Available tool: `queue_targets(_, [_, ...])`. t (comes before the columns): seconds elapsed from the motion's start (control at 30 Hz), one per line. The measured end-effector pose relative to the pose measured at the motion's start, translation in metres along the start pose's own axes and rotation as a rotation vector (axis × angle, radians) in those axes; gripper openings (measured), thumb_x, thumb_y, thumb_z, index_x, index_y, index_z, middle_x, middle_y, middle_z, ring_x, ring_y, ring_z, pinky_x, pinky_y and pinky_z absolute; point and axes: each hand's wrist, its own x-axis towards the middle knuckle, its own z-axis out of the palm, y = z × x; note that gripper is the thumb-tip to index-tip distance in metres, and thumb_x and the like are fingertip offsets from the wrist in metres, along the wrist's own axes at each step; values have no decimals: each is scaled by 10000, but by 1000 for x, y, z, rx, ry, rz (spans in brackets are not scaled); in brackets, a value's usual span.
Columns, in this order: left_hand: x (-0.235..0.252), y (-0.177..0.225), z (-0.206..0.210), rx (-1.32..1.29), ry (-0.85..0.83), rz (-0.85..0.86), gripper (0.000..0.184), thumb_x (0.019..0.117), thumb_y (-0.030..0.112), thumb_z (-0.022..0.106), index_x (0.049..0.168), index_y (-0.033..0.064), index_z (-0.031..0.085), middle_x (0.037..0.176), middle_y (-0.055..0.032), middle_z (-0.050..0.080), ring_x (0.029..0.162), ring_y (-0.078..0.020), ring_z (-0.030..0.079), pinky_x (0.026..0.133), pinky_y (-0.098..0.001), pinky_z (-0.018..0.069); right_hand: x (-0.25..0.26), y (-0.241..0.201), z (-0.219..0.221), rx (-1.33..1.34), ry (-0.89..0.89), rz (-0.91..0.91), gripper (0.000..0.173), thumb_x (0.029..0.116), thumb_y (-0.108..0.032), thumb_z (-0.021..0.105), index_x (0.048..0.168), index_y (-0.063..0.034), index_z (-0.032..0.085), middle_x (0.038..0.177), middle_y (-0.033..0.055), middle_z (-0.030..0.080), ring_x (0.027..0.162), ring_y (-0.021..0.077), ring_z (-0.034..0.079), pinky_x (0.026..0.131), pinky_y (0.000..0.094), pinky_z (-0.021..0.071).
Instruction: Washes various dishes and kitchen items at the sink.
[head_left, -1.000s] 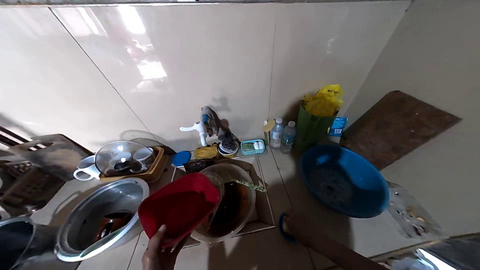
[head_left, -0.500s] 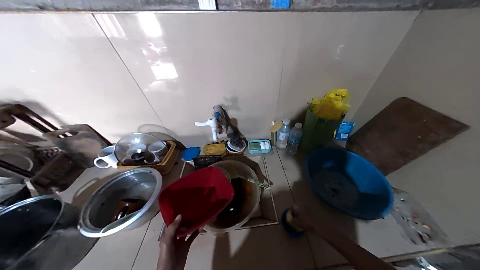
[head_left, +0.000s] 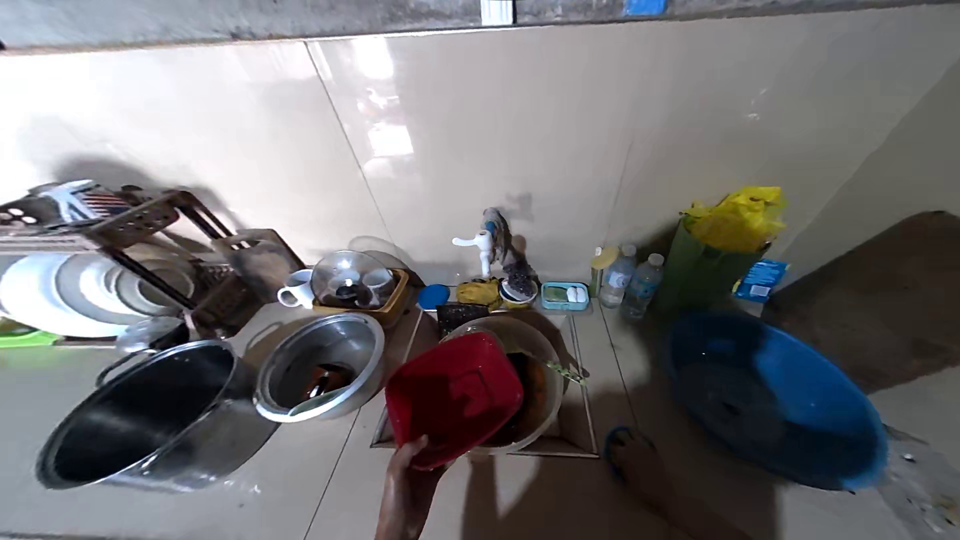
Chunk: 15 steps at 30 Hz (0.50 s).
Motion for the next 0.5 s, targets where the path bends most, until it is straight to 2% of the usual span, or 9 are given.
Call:
queue_targets(0.07, [-1,-4,-4,-65,-64,11,354,847,67,475,1199,33,489,972,-112,706,861,-218,726,737,-411,626,-7,-10,-25,63,-81,48,369,1055,-141,510,1318,102,597,1413,338,540,1374,501,463,1155,597,335])
queue_targets(0.1, [0,-6,-7,-77,-84,15,372,815,50,488,1187,34,486,966,-105,704,857,-211,724,738,-409,624,-11,-11,-35,129,-87,84,401,1060,-192,525,1336,93,587,1403,334,549,1356,484,489,1148,586,350])
queue_targets(0.17, [3,-10,-10,-87,-94,26,420,759,22,530,1177,27,488,958,-110,701,847,-211,720,734,-414,623,-12,1,-41,280,6,111,412,1032,-247,579,1265,90,624,1272,322,620,1218,450,594,1062,576,448])
queue_targets(0.23, [4,-11,-12,-69,-82,33,501,708,-6,556,1202,19,469,965,-114,692,847,-206,718,722,-411,623,-24,3,-68,381,37,129,387,1026,-200,605,1226,131,612,1192,325,633,1119,411,620,1009,525,476])
queue_targets(0.3, [5,-10,-12,-20,-79,44,611,676,-35,565,1270,18,432,993,-108,683,859,-191,717,710,-394,625,-41,-11,-109,357,100,166,320,995,-88,610,1207,151,618,1180,328,637,1092,390,621,997,492,470])
queue_targets(0.37, [10,-12,-13,33,-100,69,798,667,-39,587,1428,22,353,1093,-127,659,918,-199,707,738,-394,624,-41,-12,-127,368,336,130,245,959,-66,627,1110,121,671,1043,290,673,967,385,657,906,521,515])
queue_targets(0.4, [13,-13,-12,47,-109,82,867,683,-34,603,1496,37,310,1159,-148,647,958,-219,706,761,-409,625,-41,-20,-133,404,452,76,217,959,-77,650,1084,95,693,1010,256,693,930,355,678,875,507,540])
queue_targets(0.47, [20,-17,-9,57,-140,103,939,758,-17,640,1595,100,232,1337,-199,590,1071,-285,684,828,-466,619,-35,-50,-138,484,540,-58,196,952,-97,672,1097,27,716,1066,176,719,963,273,713,884,447,590])
queue_targets(0.5, [24,-18,-5,73,-162,113,939,808,13,652,1619,136,197,1409,-204,549,1124,-302,669,860,-479,613,-29,-73,-134,532,537,-153,196,938,-49,658,1103,41,712,1116,189,708,997,275,707,900,437,591])
